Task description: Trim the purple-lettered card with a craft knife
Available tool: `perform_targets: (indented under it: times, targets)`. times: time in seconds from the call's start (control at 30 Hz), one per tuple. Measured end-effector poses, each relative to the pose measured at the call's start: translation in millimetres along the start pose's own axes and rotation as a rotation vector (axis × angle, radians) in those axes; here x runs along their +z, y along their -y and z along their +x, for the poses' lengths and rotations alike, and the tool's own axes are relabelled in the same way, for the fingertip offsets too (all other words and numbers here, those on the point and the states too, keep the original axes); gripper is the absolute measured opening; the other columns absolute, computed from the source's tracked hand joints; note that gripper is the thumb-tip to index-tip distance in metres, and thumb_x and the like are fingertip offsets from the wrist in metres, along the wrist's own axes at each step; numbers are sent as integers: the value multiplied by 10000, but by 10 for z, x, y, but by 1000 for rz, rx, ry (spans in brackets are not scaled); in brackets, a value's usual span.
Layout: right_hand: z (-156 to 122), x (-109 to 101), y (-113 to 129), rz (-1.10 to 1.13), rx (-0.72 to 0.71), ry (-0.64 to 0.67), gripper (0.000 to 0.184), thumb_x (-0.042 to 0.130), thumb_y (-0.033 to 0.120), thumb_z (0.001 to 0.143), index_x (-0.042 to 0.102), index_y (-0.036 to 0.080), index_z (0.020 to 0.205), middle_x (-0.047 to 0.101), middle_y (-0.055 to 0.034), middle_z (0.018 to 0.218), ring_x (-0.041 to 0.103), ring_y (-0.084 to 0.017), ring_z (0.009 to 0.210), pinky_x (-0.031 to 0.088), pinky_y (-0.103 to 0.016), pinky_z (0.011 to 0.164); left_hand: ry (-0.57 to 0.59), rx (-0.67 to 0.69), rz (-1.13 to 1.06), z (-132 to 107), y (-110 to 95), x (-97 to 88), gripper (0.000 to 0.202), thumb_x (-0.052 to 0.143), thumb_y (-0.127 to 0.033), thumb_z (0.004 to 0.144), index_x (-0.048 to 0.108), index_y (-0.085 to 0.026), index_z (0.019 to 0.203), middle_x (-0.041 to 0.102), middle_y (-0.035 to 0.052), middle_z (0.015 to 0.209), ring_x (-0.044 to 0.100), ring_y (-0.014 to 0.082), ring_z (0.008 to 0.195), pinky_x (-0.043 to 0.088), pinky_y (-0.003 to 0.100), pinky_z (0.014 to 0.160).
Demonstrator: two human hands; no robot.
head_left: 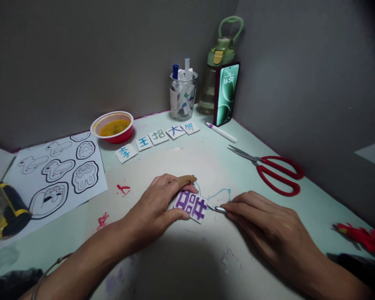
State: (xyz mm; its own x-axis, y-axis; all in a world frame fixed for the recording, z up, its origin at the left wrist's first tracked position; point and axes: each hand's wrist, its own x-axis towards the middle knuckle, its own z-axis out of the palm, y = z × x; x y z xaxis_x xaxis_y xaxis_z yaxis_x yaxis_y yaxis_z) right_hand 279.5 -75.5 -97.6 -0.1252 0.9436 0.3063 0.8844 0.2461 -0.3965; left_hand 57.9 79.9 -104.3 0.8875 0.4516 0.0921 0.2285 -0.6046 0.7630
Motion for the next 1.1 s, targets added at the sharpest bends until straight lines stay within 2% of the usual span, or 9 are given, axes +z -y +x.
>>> perform_targets:
  times: [0.33, 0.57, 0.9, 1.1]
  targets:
    - [7, -16, 13, 34, 13, 17, 193, 475, 144, 994, 659, 189, 1033, 655, -52, 871, 613, -157, 749, 455, -278, 614, -2, 7, -6, 0, 4, 2, 520, 663, -286, 915, 439, -279, 1384, 637, 22, 1264, 491, 273, 1144, 363, 410, 1005]
    - [19, -11, 37, 29, 4, 12, 209, 468, 147, 991, 668, 187, 1036, 660, -58, 856, 619, -165, 742, 469, -276, 612, 6, -4, 9, 9, 5, -9, 485, 631, -357, 937, 450, -283, 1380, 631, 38, 1277, 492, 284, 1168, 372, 426, 1021]
    - [6, -24, 22, 83, 79, 10, 179, 513, 190, 997, 666, 216, 1085, 633, -46, 916, 606, -155, 783, 457, -282, 626, 6, -18, 20, 4, -9, -13, 485, 673, -334, 915, 472, -294, 1355, 616, 22, 1286, 495, 268, 1169, 375, 395, 1001]
    - [-4, -57, 2, 30, 40, -65, 184, 543, 151, 977, 663, 206, 1106, 629, -56, 943, 603, -151, 806, 466, -272, 654, 7, -24, 19, 19, -8, -15, 496, 684, -326, 907, 465, -297, 1352, 623, 8, 1283, 501, 261, 1165, 365, 386, 1004]
